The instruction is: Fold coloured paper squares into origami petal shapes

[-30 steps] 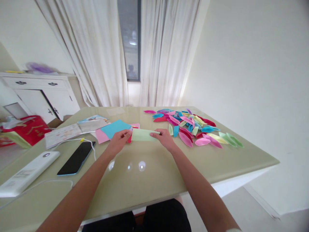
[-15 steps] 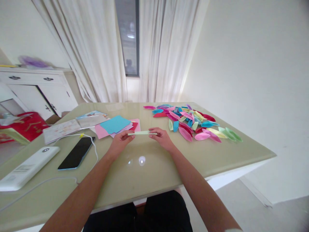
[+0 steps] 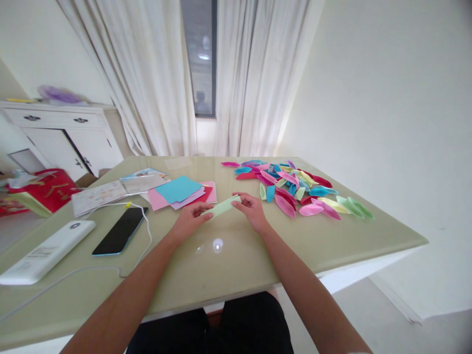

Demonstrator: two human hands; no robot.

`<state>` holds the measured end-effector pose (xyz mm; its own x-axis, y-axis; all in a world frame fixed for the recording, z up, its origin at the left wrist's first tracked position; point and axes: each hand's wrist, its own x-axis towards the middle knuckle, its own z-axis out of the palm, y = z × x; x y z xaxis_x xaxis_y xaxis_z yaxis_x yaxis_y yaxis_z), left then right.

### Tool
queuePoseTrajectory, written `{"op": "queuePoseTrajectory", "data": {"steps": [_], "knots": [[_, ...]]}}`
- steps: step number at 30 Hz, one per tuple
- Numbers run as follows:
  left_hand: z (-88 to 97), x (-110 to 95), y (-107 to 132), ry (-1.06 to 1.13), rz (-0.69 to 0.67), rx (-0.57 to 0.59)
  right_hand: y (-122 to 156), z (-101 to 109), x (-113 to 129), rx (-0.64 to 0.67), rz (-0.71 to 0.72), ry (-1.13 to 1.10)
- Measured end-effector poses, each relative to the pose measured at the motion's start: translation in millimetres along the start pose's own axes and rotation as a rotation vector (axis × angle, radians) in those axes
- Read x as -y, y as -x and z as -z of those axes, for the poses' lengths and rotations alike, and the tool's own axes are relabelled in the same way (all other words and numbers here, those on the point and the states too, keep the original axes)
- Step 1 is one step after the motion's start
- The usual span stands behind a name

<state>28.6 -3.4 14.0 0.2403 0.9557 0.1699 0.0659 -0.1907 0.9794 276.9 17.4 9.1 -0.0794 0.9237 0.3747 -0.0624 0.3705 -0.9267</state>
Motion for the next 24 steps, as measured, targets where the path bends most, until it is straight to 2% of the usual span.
{"op": "queuePoseTrajectory", "data": {"steps": [8, 16, 20, 24], "knots": [[-16.6, -6.7, 8.8, 0.02, 0.077, 0.238, 1.5, -15.1, -1.7, -0.002, -0.036, -0.147], [-29.6, -10.2, 13.3, 0.155, 0.162, 0.335, 9.8, -20.6, 7.2, 0.131, -0.081, -0.096], [-32.2, -11.9, 16.8, 0.191, 0.237, 0.412, 11.9, -18.4, 15.7, 0.142, -0.063, -0.054], [-35.3, -10.8, 17.9, 0.23, 0.246, 0.401, 16.3, -24.5, 25.5, 0.232, -0.061, -0.001]]}}
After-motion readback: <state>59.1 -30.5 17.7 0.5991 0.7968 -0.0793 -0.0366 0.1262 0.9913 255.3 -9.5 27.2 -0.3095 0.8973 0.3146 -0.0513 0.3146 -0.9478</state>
